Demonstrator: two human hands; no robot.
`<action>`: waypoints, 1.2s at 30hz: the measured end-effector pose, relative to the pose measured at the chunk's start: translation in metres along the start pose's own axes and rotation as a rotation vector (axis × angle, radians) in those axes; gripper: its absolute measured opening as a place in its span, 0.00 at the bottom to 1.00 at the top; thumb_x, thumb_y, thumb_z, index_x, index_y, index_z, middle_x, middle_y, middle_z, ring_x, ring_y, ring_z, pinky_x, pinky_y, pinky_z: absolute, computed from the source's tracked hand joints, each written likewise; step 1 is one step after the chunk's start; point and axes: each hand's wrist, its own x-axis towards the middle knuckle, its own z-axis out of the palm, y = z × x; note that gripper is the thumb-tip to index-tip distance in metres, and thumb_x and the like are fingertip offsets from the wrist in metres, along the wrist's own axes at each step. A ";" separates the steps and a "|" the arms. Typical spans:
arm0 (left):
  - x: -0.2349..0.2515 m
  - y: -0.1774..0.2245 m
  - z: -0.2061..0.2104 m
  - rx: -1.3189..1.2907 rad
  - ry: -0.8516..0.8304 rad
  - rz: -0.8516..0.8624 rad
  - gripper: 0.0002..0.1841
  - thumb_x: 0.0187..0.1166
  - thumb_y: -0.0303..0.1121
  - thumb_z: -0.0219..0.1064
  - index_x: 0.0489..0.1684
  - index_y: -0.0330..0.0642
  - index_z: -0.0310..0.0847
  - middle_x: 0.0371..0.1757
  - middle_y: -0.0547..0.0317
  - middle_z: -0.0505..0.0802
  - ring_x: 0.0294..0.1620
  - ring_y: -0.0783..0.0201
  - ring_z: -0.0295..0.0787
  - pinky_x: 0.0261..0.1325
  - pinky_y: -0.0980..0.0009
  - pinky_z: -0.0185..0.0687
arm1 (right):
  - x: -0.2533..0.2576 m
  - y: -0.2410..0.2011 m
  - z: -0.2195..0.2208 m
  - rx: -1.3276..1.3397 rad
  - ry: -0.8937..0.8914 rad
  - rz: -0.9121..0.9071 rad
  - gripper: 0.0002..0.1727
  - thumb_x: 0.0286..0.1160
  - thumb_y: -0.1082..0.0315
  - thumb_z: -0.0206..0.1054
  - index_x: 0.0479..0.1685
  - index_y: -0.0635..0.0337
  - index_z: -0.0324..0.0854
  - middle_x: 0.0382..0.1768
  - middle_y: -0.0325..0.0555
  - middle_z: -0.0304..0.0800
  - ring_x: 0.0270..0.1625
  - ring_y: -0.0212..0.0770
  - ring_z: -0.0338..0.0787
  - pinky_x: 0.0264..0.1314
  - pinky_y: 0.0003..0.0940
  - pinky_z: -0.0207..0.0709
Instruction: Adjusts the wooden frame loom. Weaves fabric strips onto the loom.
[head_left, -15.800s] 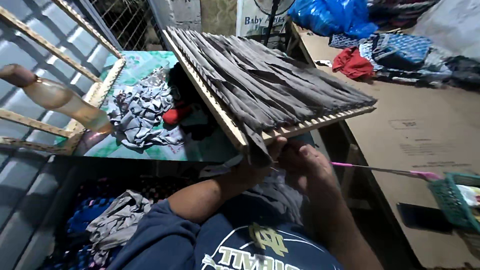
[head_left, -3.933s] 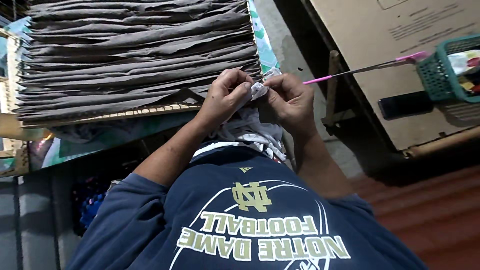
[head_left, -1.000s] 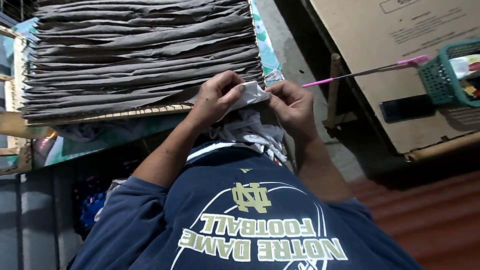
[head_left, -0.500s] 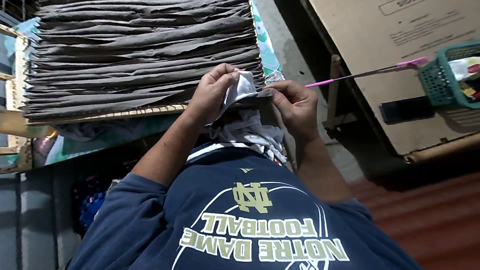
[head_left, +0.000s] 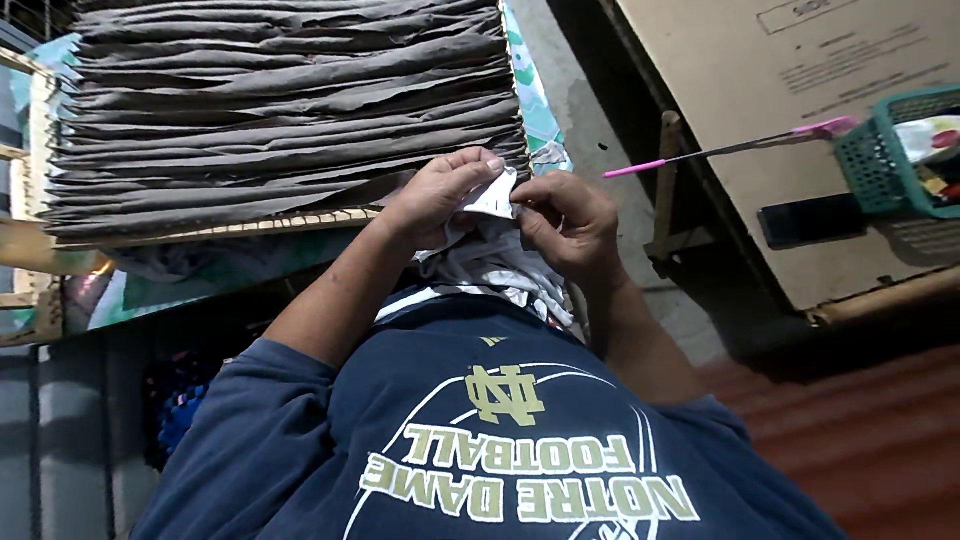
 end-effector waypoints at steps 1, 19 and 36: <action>0.001 -0.002 0.000 0.025 -0.020 0.000 0.11 0.91 0.31 0.51 0.38 0.48 0.78 0.24 0.69 0.85 0.18 0.79 0.75 0.20 0.83 0.70 | 0.000 0.000 0.001 -0.020 -0.004 -0.017 0.10 0.76 0.76 0.64 0.46 0.75 0.86 0.37 0.50 0.86 0.37 0.26 0.81 0.42 0.17 0.77; -0.010 -0.015 0.004 0.426 0.028 0.442 0.15 0.92 0.30 0.51 0.50 0.35 0.87 0.45 0.66 0.93 0.47 0.78 0.88 0.55 0.75 0.85 | 0.001 -0.002 0.006 -0.103 0.060 0.071 0.07 0.75 0.73 0.69 0.39 0.71 0.87 0.37 0.48 0.88 0.38 0.25 0.82 0.43 0.16 0.76; -0.025 -0.027 -0.003 0.204 0.262 0.453 0.08 0.84 0.23 0.63 0.51 0.34 0.88 0.45 0.62 0.96 0.45 0.71 0.92 0.53 0.70 0.90 | 0.003 -0.002 0.015 -0.050 0.068 0.174 0.08 0.77 0.73 0.68 0.45 0.72 0.87 0.40 0.47 0.89 0.36 0.22 0.81 0.42 0.15 0.77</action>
